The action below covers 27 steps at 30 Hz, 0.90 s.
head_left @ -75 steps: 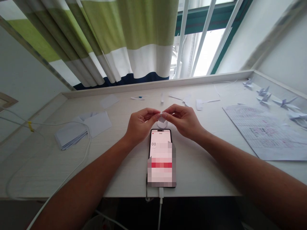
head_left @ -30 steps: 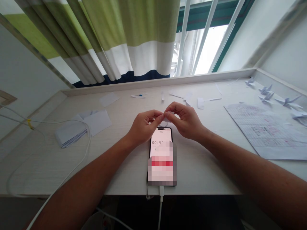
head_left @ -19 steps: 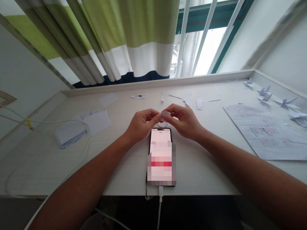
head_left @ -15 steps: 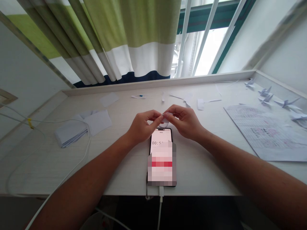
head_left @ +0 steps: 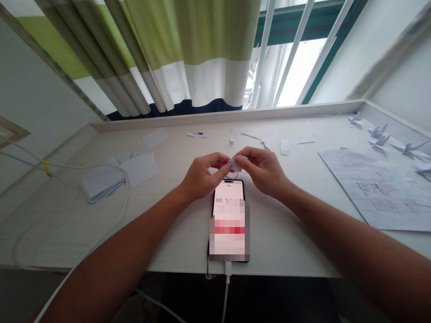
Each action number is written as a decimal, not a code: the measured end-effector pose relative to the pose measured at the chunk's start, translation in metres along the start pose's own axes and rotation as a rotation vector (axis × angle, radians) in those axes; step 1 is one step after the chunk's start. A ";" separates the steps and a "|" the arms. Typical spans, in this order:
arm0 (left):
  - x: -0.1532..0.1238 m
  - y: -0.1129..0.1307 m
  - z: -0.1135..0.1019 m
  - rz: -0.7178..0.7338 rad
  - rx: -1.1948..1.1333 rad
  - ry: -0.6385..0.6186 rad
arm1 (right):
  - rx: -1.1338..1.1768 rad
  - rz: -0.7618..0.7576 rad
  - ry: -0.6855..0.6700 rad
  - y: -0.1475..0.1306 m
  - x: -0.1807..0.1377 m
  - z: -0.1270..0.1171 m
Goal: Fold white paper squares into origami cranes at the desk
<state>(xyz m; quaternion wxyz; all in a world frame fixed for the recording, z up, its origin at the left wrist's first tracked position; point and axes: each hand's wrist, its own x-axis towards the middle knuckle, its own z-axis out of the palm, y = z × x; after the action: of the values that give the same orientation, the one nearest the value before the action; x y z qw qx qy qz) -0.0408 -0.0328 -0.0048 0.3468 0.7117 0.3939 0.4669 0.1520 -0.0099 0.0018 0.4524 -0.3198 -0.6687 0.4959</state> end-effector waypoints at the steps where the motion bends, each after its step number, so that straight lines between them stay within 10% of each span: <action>1: 0.000 0.000 0.000 -0.008 0.001 -0.002 | -0.002 0.010 -0.004 0.000 0.000 0.000; 27: -0.004 0.003 0.002 -0.095 -0.032 -0.033 | 0.042 0.049 -0.042 0.002 0.001 -0.004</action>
<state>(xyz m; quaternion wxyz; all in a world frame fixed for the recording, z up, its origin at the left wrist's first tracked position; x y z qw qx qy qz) -0.0388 -0.0378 -0.0042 0.3862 0.6942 0.4141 0.4444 0.1550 -0.0070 0.0009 0.4327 -0.3159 -0.6594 0.5274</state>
